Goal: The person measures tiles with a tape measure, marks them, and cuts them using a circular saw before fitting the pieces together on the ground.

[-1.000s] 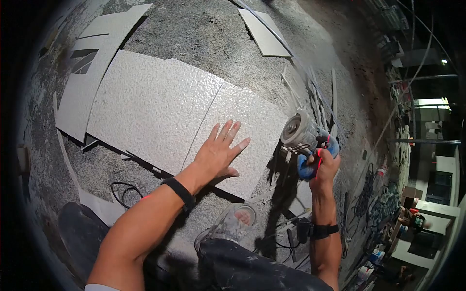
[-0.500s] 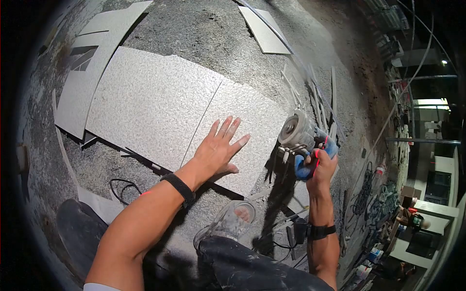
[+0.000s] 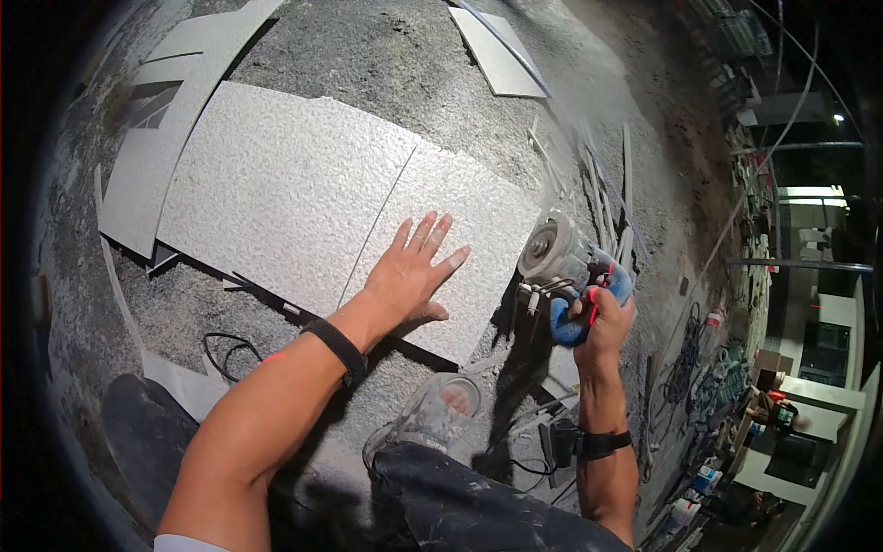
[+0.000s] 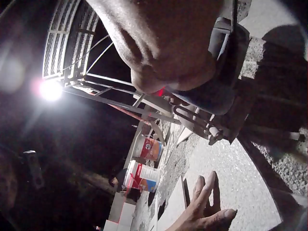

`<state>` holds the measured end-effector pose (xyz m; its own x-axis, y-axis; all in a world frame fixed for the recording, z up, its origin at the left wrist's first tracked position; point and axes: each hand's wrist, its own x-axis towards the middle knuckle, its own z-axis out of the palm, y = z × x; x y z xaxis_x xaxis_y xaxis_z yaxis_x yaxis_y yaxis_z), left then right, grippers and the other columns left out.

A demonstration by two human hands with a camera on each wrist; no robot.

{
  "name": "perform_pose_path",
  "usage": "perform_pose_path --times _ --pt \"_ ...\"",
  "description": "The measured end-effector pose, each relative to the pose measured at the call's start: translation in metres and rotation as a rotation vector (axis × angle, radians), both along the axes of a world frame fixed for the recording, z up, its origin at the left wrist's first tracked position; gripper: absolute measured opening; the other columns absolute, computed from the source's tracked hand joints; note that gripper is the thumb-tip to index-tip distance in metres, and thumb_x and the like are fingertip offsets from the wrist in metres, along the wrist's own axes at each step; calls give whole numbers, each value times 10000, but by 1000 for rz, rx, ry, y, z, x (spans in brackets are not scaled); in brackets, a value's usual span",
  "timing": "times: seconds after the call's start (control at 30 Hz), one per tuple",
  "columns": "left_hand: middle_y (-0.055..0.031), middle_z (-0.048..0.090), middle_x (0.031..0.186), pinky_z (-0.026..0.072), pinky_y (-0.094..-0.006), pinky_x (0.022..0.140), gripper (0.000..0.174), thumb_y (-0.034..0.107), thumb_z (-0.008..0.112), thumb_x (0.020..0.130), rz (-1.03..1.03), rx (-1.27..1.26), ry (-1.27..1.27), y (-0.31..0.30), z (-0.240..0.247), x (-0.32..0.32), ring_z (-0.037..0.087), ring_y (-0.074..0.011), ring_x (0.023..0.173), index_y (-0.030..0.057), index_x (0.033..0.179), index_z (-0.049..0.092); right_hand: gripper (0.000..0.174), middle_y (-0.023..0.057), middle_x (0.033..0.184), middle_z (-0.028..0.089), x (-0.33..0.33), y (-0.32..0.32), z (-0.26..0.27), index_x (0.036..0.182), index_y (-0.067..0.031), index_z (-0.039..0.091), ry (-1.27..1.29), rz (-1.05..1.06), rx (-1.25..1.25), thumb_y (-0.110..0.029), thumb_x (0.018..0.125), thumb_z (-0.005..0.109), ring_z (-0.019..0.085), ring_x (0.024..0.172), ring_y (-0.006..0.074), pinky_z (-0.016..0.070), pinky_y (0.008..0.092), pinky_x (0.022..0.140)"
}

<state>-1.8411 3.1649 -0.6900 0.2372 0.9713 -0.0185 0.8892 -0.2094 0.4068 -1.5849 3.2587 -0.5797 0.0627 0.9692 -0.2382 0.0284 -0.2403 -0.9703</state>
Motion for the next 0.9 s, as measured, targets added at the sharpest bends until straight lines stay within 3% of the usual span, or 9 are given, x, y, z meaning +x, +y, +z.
perform_pose_path --times 0.53,0.63,0.9 --pt "-260 241 1606 234 -569 1196 999 571 800 714 1 17 5 -2 -3 1 228 -436 1489 196 1533 369 201 38 755 572 6 -13 -4 1003 -47 547 -7 -1 3 -24 811 603 539 542 146 469 300 488" --pt "-262 254 1600 240 -568 1194 990 572 800 712 5 36 0 -2 -4 0 235 -433 1487 194 1526 382 307 37 703 550 10 -13 -11 1119 -6 591 -65 -18 3 -32 816 551 530 510 156 463 298 471" --pt "-264 273 1593 244 -566 1192 1005 552 815 699 12 66 -21 -3 -5 1 250 -434 1481 184 1526 379 206 48 699 553 9 -17 -12 1018 -24 562 -54 -4 26 -42 812 570 536 515 165 457 308 477"
